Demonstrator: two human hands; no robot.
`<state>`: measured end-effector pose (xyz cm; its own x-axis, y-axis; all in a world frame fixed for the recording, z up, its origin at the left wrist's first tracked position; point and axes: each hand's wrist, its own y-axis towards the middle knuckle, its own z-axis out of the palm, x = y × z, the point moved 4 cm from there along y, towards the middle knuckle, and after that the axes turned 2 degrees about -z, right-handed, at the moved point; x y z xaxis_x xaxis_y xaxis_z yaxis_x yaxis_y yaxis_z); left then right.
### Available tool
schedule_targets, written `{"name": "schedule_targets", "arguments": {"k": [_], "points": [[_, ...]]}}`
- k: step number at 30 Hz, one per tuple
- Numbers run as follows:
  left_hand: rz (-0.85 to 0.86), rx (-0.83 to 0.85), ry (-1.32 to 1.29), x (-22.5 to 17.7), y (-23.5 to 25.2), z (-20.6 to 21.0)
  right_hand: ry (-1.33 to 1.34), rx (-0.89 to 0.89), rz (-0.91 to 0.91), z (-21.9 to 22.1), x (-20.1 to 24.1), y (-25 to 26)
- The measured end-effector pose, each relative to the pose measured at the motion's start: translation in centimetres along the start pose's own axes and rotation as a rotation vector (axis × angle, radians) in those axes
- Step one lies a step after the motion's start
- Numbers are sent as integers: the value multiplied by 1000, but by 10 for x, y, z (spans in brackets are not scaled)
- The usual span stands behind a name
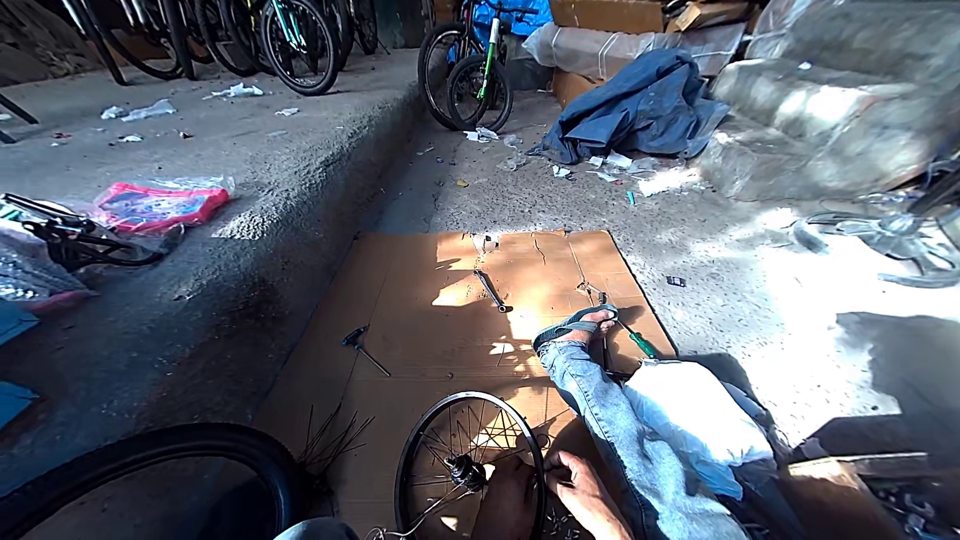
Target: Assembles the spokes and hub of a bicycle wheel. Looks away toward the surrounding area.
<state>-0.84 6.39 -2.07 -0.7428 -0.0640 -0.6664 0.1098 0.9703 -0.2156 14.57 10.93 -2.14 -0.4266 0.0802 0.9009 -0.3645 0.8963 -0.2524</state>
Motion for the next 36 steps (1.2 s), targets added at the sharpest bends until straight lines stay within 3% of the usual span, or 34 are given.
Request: {"name": "schedule_targets", "arguments": {"k": [7, 12, 14, 17, 20, 22, 24, 31, 36], "points": [[-12, -141, -189, 5, -1, -3, 28, 3, -33, -2, 2, -3], [39, -108, -28, 5, -2, 1, 43, -24, -60, -2, 1, -1], [37, -287, 74, 3, -9, 7, 64, -38, -57, -2, 3, -4], [-21, -717, 204, -5, -28, 16, 100, -56, -53, -2, 4, -3], [-290, -892, 49, -8, -51, 23, 123, -63, -46, 0, 1, -1], [-533, -813, -222, -3, -60, 26, 141, -72, -28, 1, 3, -1], [-689, -608, -459, 4, -60, 32, 159, -83, -29, 3, 5, -2], [-684, -206, -515, -13, -47, 10, 235, -164, -7, 0, 5, -4], [-647, -118, -991, 11, -41, 25, 441, -237, 13, -4, -2, 3]]}}
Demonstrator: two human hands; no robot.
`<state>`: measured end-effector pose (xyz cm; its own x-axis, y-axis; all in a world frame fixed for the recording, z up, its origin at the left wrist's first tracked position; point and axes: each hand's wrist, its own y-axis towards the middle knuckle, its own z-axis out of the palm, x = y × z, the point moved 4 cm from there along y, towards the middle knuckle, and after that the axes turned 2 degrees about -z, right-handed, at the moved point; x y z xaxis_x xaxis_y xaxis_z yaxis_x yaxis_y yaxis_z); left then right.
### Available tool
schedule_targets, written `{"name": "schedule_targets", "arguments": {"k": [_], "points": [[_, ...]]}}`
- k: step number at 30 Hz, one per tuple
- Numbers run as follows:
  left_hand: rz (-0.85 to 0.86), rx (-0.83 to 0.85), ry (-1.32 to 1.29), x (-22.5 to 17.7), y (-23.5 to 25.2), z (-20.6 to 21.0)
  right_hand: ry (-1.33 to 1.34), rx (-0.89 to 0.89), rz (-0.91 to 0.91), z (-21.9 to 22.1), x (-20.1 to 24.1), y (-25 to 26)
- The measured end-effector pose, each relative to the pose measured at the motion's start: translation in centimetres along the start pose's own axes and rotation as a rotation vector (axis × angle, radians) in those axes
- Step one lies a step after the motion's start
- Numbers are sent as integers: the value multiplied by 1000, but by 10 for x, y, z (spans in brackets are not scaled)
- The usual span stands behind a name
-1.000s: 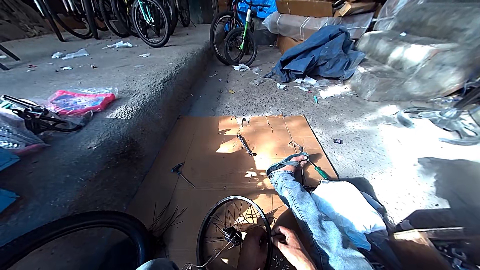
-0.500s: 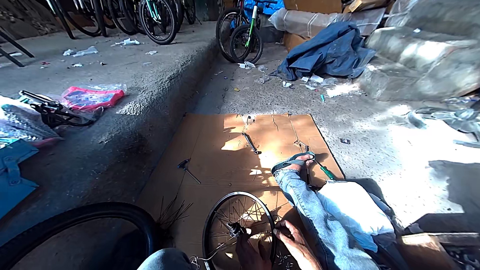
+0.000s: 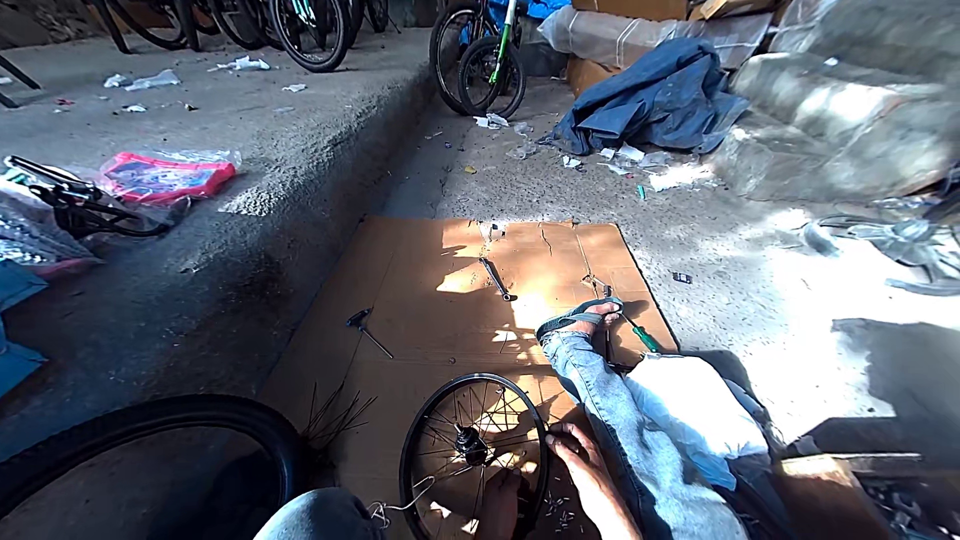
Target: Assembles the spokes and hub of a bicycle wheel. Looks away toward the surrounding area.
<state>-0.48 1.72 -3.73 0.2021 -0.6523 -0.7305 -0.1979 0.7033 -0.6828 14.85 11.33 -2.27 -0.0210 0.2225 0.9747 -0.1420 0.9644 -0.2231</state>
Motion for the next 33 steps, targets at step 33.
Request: {"name": "schedule_targets", "arguments": {"k": [33], "points": [[-26, -5, -880, 3, 3, 16, -608, 150, -24, 8, 24, -21]]}}
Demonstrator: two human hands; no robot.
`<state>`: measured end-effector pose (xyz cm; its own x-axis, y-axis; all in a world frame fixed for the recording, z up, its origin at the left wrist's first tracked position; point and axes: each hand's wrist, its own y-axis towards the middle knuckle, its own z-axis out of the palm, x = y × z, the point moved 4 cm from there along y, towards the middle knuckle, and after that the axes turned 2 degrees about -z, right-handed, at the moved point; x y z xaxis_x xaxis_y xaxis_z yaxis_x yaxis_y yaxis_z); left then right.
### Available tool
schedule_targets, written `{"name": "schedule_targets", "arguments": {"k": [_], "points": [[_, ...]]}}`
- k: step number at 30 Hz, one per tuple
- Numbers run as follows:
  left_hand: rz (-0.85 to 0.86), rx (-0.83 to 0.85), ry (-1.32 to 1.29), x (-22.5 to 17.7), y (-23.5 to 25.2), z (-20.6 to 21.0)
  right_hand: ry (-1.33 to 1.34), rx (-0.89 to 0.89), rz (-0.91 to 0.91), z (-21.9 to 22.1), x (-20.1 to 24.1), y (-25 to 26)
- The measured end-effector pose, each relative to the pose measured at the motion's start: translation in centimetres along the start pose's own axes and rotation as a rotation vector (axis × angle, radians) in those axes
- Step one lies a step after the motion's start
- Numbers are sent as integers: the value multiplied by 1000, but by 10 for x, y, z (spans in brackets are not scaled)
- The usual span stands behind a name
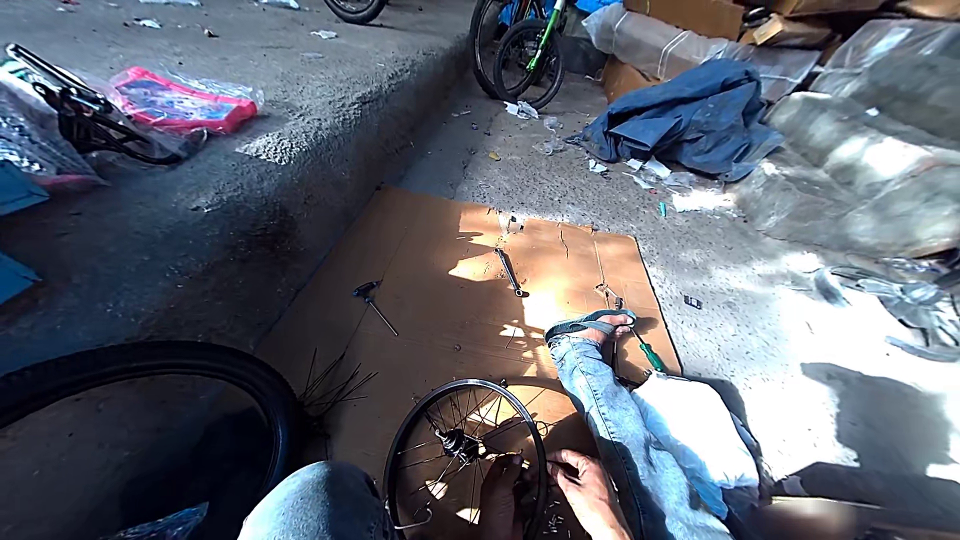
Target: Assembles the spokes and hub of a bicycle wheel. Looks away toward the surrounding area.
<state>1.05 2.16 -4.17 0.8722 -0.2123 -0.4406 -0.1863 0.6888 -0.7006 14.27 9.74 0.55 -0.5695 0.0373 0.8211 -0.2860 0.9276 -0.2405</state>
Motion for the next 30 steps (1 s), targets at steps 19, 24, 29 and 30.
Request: {"name": "schedule_targets", "arguments": {"k": [19, 24, 29, 30], "points": [[51, -27, -16, 1, 4, 6, -97, 46, -71, 7, -1, -14], [61, -36, -9, -2, 3, 7, -143, 8, -87, 11, -1, -11], [66, -42, -1, 1, 5, 8, -139, -89, -103, 17, -1, -8], [69, -35, -4, 1, 4, 7, -134, -100, -111, 17, -1, -9]]}}
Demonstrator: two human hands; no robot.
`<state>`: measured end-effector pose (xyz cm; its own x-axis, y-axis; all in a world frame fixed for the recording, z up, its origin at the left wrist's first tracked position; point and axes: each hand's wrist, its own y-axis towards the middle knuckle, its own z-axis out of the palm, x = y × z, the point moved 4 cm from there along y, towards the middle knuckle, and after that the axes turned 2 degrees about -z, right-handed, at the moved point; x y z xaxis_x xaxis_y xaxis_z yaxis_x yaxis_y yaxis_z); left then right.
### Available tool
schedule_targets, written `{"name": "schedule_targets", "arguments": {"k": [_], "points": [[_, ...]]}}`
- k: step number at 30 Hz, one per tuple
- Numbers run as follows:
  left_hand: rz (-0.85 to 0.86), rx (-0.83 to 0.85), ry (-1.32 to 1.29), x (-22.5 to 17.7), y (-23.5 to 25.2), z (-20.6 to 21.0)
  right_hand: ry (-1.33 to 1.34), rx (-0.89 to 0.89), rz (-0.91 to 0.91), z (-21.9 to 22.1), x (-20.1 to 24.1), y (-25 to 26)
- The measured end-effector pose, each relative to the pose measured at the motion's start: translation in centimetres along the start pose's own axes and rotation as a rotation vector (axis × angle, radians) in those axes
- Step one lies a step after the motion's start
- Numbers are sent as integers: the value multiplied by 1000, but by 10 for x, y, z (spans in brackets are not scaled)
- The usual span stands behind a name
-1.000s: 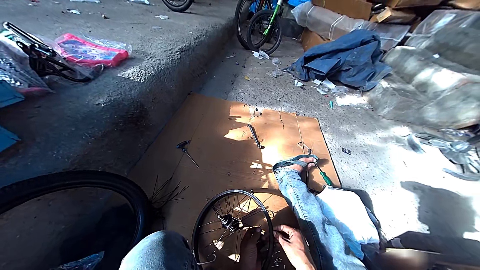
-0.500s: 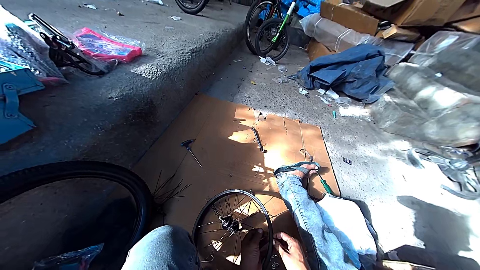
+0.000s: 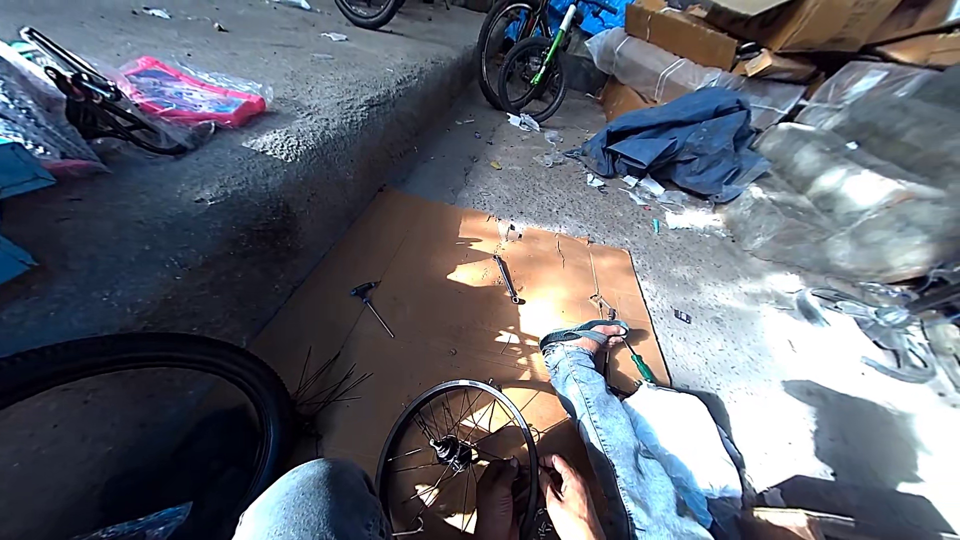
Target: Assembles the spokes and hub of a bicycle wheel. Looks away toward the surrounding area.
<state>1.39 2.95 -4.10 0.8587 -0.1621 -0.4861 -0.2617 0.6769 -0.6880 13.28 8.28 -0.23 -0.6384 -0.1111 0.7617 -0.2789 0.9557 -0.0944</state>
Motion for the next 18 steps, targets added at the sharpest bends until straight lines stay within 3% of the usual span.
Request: {"name": "schedule_targets", "arguments": {"k": [8, 18], "points": [[18, 6, -4, 1, -1, 0, -40, 86, -20, -6, -4, -3], [46, 6, -20, 1, 0, 0, 38, 6, 6, -4, -5, -2]]}}
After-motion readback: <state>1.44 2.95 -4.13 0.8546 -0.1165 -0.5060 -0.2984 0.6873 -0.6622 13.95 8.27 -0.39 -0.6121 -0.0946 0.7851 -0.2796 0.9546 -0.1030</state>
